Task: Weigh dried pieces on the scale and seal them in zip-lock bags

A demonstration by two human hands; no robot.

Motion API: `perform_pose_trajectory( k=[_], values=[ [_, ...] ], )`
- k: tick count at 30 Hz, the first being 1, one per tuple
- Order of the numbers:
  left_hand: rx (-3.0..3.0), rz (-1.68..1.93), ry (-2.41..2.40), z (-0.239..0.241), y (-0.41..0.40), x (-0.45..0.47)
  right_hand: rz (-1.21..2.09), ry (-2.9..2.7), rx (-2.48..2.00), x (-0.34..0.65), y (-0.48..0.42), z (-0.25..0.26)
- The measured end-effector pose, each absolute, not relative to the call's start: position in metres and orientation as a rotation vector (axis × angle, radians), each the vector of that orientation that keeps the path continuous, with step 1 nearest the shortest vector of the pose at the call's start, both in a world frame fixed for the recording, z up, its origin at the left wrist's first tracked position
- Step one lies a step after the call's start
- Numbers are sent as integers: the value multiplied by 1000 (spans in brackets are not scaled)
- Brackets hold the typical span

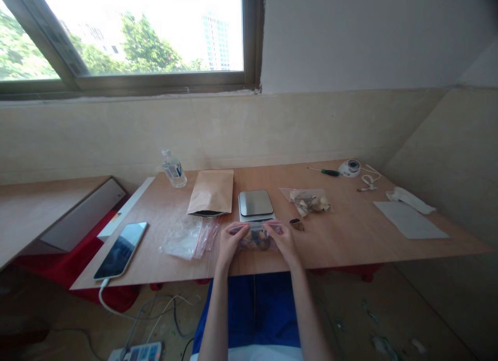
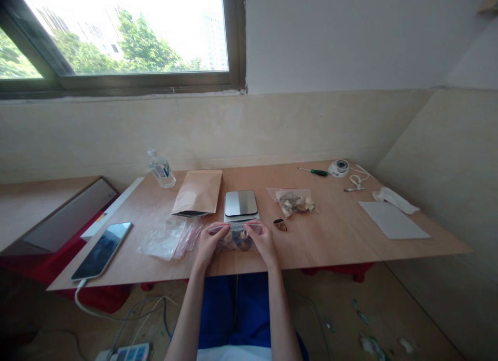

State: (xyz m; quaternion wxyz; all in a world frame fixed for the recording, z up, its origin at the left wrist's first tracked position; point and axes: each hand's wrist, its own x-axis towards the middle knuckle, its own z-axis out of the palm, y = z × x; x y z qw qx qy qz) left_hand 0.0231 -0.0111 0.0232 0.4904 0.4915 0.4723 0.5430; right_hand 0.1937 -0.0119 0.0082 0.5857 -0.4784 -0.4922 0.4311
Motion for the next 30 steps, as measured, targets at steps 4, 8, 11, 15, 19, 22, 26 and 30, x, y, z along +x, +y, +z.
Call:
perform_pose_trajectory(
  k=[4, 8, 11, 15, 19, 22, 26, 30],
  values=[
    [1208, 1320, 1184, 25, -12, 22, 999, -1146, -1125, 193, -12, 9],
    [1191, 1338, 1185, 25, -13, 22, 996, -1126, -1130, 192, -11, 6],
    [1193, 1335, 1169, 25, -12, 22, 1011, -1098, -1118, 191, -11, 6],
    [1193, 1317, 1141, 25, -11, 22, 1081, -1092, -1092, 191, -11, 6],
    [1202, 1296, 1130, 25, -12, 24, 1135, -1099, -1086, 189, -10, 4],
    [1200, 1293, 1130, 24, -13, 25, 1125, -1103, -1092, 188, -9, 2],
    [1211, 1296, 1149, 25, -13, 26, 1105, -1115, -1081, 186, -10, 4],
    [1257, 1306, 1157, 26, -14, 25, 1088, -1079, -1104, 184, -11, 7]
  ],
)
